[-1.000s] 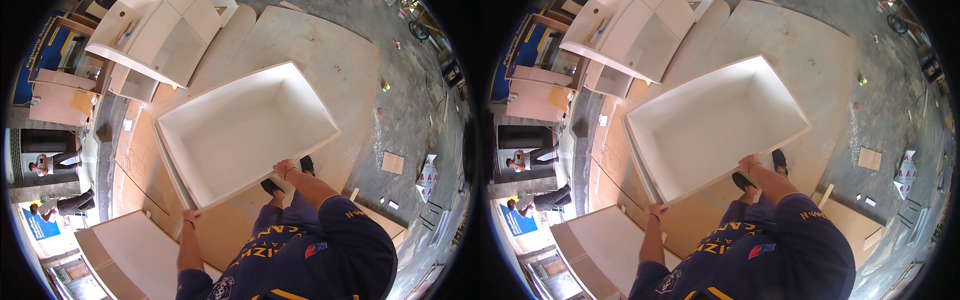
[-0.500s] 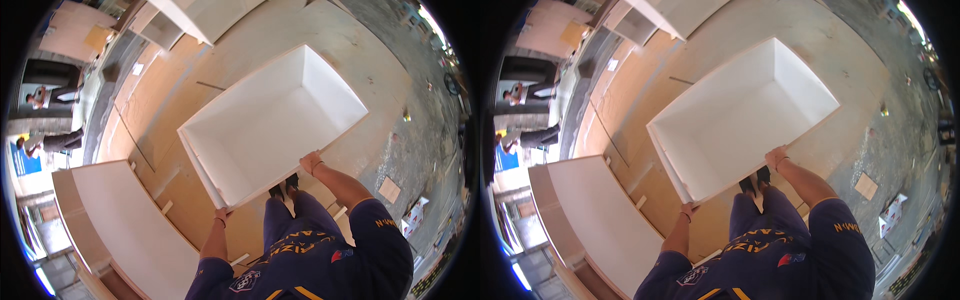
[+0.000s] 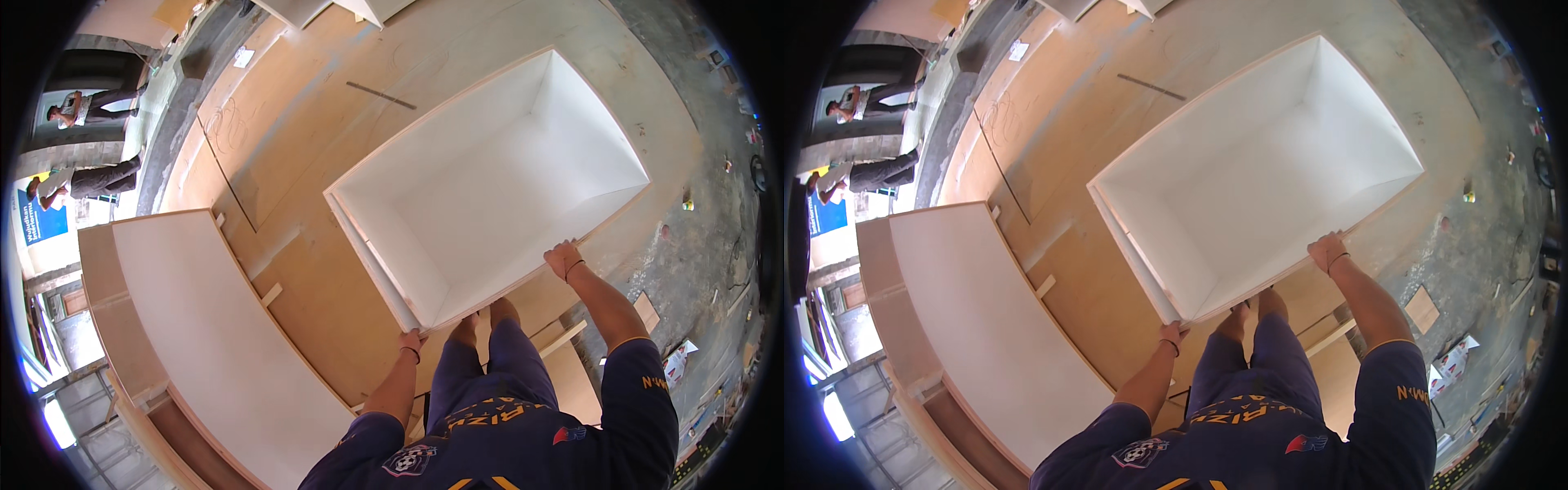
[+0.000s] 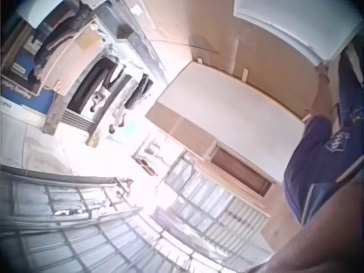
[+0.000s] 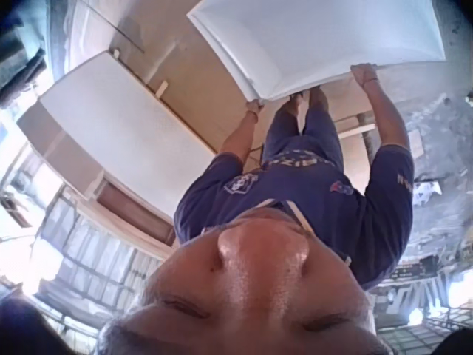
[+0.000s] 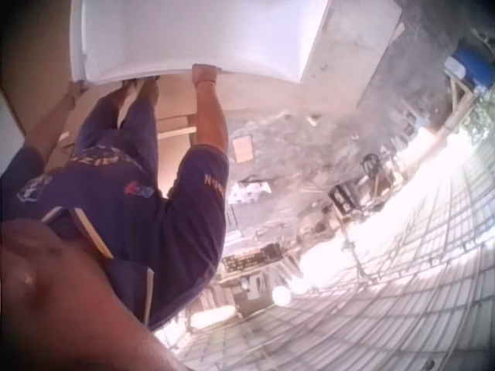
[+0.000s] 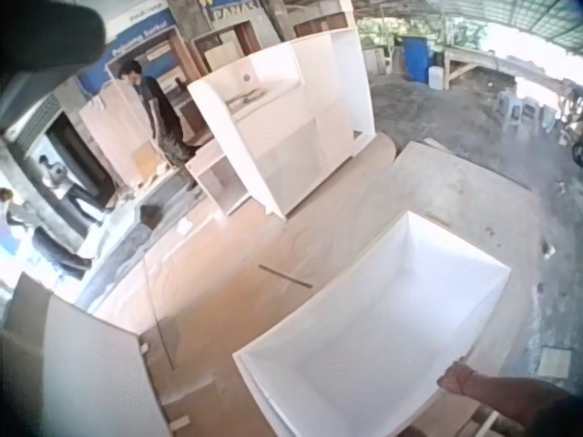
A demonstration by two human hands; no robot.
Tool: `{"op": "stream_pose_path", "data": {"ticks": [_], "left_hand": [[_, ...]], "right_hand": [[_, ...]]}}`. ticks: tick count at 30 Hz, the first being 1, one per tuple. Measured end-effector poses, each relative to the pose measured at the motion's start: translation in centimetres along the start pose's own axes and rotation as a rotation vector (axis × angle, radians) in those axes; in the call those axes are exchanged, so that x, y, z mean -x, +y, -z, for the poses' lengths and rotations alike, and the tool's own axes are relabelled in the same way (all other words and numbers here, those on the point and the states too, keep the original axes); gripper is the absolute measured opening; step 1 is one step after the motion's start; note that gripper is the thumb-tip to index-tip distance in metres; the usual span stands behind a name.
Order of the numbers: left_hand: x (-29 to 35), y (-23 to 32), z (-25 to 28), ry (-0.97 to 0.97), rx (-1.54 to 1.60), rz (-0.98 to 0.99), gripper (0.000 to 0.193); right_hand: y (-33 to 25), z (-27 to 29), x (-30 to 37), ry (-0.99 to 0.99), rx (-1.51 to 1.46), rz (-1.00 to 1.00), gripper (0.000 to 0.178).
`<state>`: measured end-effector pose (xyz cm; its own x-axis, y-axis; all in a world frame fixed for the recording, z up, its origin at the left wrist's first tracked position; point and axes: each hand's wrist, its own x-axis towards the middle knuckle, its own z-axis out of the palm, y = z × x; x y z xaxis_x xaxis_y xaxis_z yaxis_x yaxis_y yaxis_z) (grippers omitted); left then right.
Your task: The person places a wood panel onto a partially assembled white cabinet, wipes the interior of the cabinet, and uses a tape measure to measure the width of the open cabinet box, marking the edge with a pen.
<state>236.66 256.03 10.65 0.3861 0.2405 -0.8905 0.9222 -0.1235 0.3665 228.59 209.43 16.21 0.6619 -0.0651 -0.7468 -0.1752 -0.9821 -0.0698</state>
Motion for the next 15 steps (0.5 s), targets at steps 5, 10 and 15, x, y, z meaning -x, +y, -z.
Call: {"op": "stream_pose_path", "data": {"ticks": [5,10,15], "left_hand": [[-1.2,-1.5,0.2,0.0,-0.036,0.038,0.038],[-0.9,-1.3,-0.1,0.017,-0.077,0.071,0.039],[-2.6,0.1,0.9,0.017,-0.158,0.155,0.036]], "right_hand": [[-0.5,-1.4,0.0,0.102,0.076,-0.014,0.017],[-0.2,-3.6,-1.0,0.053,0.029,-0.03,0.018],[0.3,-2.4,-1.1,0.107,0.007,0.018,0.019]]}}
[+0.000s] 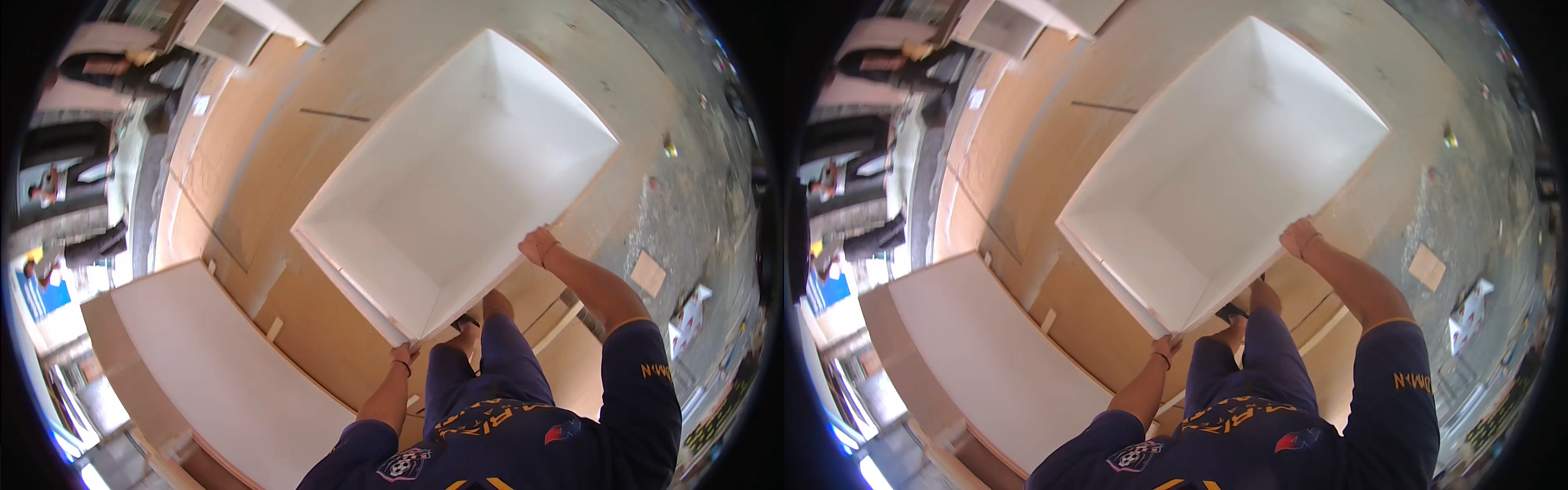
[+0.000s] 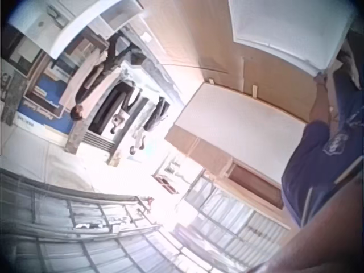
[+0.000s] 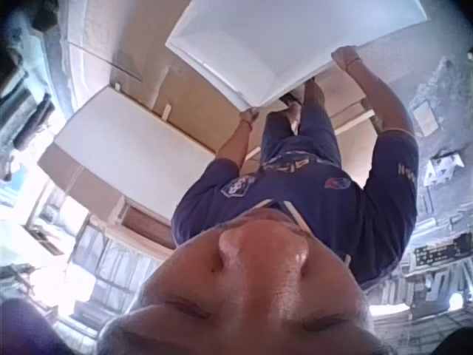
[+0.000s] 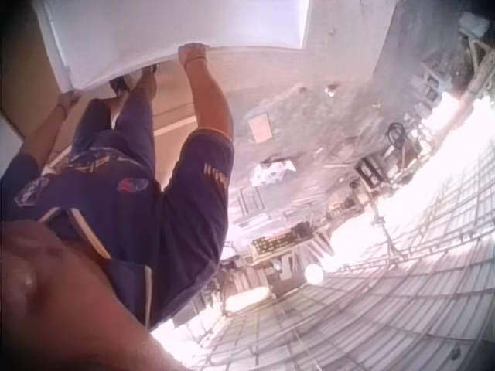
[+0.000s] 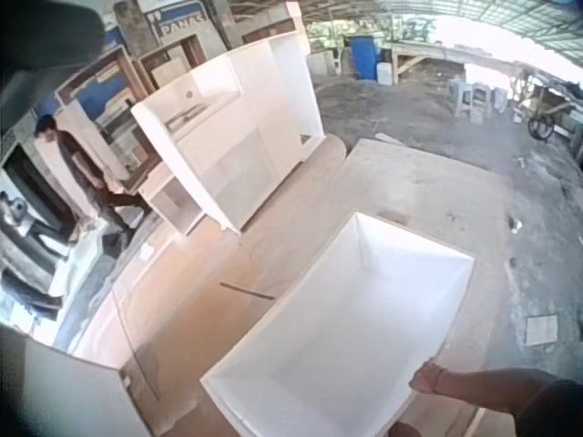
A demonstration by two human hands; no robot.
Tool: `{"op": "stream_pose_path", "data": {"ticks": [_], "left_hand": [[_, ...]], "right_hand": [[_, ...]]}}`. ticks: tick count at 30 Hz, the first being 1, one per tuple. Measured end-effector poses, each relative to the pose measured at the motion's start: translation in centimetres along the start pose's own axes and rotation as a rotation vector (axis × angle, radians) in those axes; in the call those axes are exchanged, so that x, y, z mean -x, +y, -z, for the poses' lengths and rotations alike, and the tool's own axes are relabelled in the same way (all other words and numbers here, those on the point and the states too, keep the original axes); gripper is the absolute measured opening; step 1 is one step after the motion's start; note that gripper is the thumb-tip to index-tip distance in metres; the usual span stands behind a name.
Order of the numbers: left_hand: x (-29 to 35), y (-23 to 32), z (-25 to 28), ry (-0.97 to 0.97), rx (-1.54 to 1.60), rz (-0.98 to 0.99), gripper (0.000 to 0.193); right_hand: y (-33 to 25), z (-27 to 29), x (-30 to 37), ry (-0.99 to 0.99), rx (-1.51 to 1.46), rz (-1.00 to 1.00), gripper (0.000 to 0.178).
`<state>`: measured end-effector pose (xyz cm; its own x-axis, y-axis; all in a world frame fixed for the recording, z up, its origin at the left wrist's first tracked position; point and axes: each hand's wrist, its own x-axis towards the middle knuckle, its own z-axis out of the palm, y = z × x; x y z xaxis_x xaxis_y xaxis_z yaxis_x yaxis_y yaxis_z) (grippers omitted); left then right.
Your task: The person places a wood panel onto a partially assembled white cabinet, wipes the interior of the cabinet, and uses a tape measure to measure the width of the open cabinet box, marking the edge with a pen.
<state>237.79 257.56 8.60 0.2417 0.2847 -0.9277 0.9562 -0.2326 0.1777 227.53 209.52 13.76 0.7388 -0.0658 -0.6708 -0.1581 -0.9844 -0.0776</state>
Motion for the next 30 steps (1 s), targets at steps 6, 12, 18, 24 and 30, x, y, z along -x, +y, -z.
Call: {"op": "stream_pose_path", "data": {"ticks": [6,12,18,24,30], "left_hand": [[-3.2,0.3,2.0,-0.217,-0.383,0.154,0.035],[-0.2,0.4,-0.6,-0.16,-0.566,0.097,0.032],[-1.4,-3.0,-1.5,-0.188,-0.493,0.066,0.03],[0.5,-7.0,-4.4,-0.17,-0.378,0.15,0.029],[0.6,-9.7,-5.9,-0.244,-0.349,0.246,0.03]], "right_hand": [[-0.6,2.2,1.6,0.091,-0.058,-0.153,0.02],[-1.4,-4.1,1.3,0.078,0.031,-0.334,0.015],[-1.9,-6.8,2.7,0.321,-0.027,-0.503,0.017],[-1.3,-9.6,4.7,0.511,-0.172,-0.727,0.022],[-7.8,-12.9,5.8,0.852,-1.084,-1.089,0.052]]}}
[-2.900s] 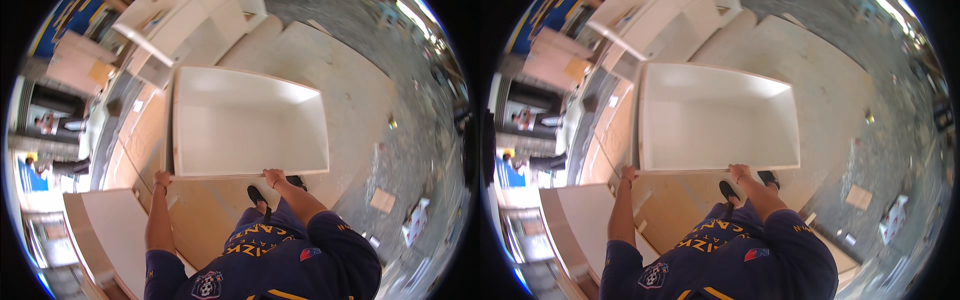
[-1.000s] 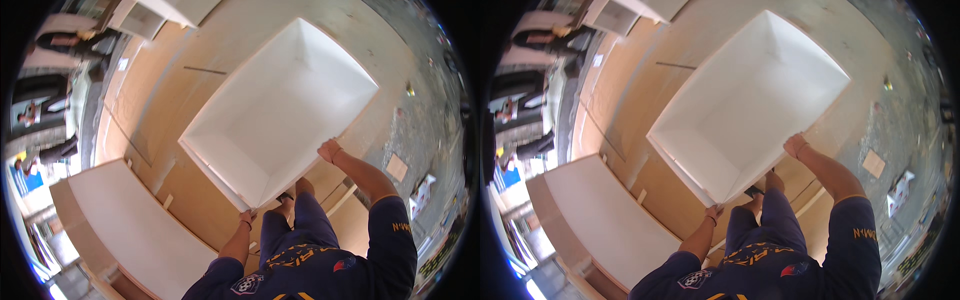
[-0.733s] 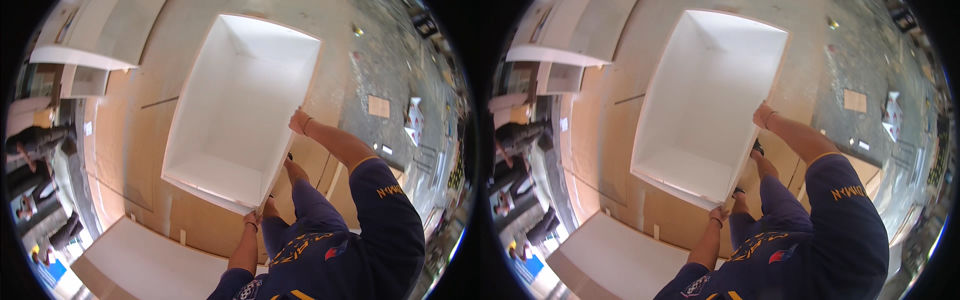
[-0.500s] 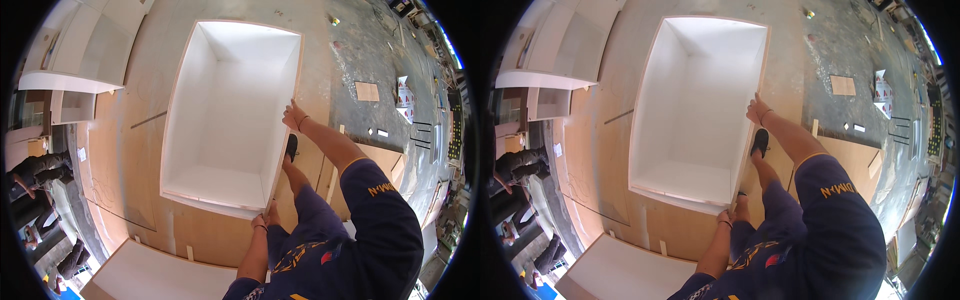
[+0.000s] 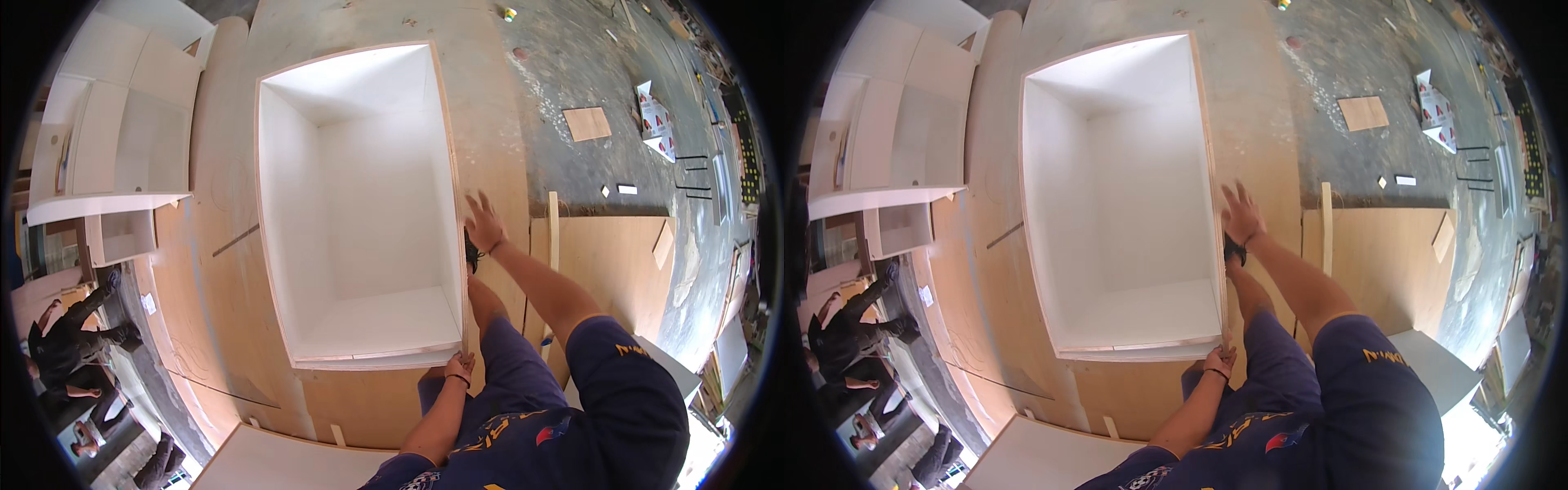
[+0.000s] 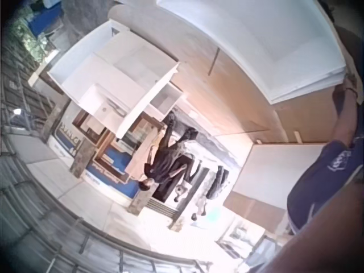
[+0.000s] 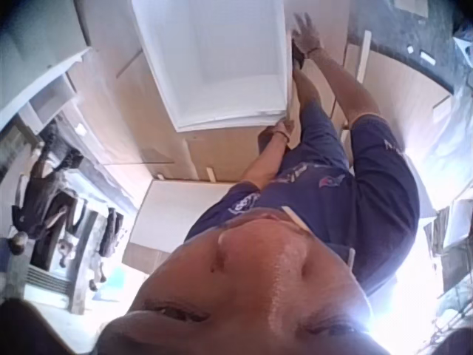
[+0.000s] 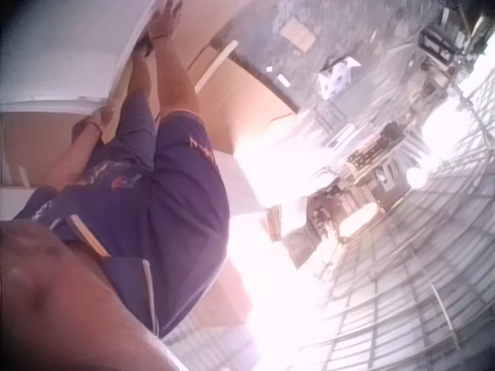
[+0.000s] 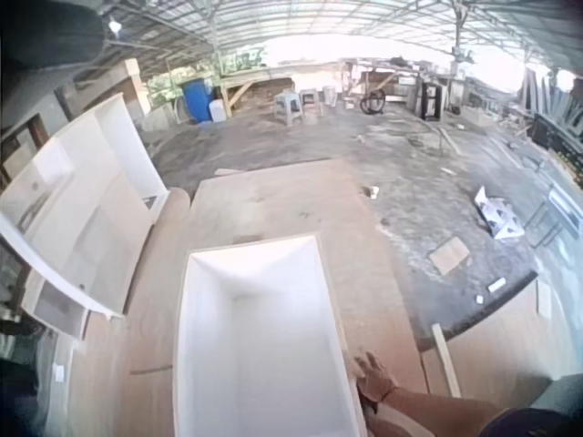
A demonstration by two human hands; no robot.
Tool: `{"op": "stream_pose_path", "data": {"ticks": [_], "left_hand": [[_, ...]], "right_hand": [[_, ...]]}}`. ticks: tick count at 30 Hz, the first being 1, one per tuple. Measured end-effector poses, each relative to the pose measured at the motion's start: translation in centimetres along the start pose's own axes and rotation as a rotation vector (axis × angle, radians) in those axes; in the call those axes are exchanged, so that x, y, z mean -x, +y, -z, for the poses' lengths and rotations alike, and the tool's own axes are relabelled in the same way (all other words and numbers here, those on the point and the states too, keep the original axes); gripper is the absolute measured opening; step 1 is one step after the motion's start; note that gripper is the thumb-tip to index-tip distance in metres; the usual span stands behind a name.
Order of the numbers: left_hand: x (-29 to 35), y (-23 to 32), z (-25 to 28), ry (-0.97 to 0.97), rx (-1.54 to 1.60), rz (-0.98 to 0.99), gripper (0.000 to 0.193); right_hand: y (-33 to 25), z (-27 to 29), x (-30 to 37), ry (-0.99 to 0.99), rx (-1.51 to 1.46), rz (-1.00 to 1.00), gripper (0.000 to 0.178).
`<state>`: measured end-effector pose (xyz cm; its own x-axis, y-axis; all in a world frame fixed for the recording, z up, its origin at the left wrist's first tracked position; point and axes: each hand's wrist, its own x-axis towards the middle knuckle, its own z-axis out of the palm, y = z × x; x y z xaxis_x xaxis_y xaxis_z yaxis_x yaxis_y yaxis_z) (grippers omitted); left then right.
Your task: The person places a wood panel onto a partially assembled white cabinet, wipes the interior of the cabinet, and uses a tape measure to measure the width of the open cabinet box, marking the edge with a pen.
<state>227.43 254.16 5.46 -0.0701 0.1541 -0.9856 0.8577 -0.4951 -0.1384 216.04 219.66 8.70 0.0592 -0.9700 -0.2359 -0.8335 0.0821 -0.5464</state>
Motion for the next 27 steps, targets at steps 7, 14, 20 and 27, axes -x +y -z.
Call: {"op": "stream_pose_path", "data": {"ticks": [7,14,20,27], "left_hand": [[4.8,5.2,3.0,-0.144,-0.584,0.075,0.054],[11.2,17.0,6.0,0.238,-2.445,-1.375,0.101],[6.9,20.5,6.5,0.112,-2.447,-1.459,0.08],[5.6,21.5,7.8,-0.042,-2.169,-1.637,0.066]], "right_hand": [[2.4,-9.7,16.6,-0.107,-0.311,-0.275,0.061],[-0.9,-10.5,19.4,-0.036,-0.176,-0.524,0.05],[-1.0,-10.9,19.9,0.049,-0.294,-0.473,0.052],[-4.0,-9.1,18.2,0.51,-0.12,-0.001,0.033]]}}
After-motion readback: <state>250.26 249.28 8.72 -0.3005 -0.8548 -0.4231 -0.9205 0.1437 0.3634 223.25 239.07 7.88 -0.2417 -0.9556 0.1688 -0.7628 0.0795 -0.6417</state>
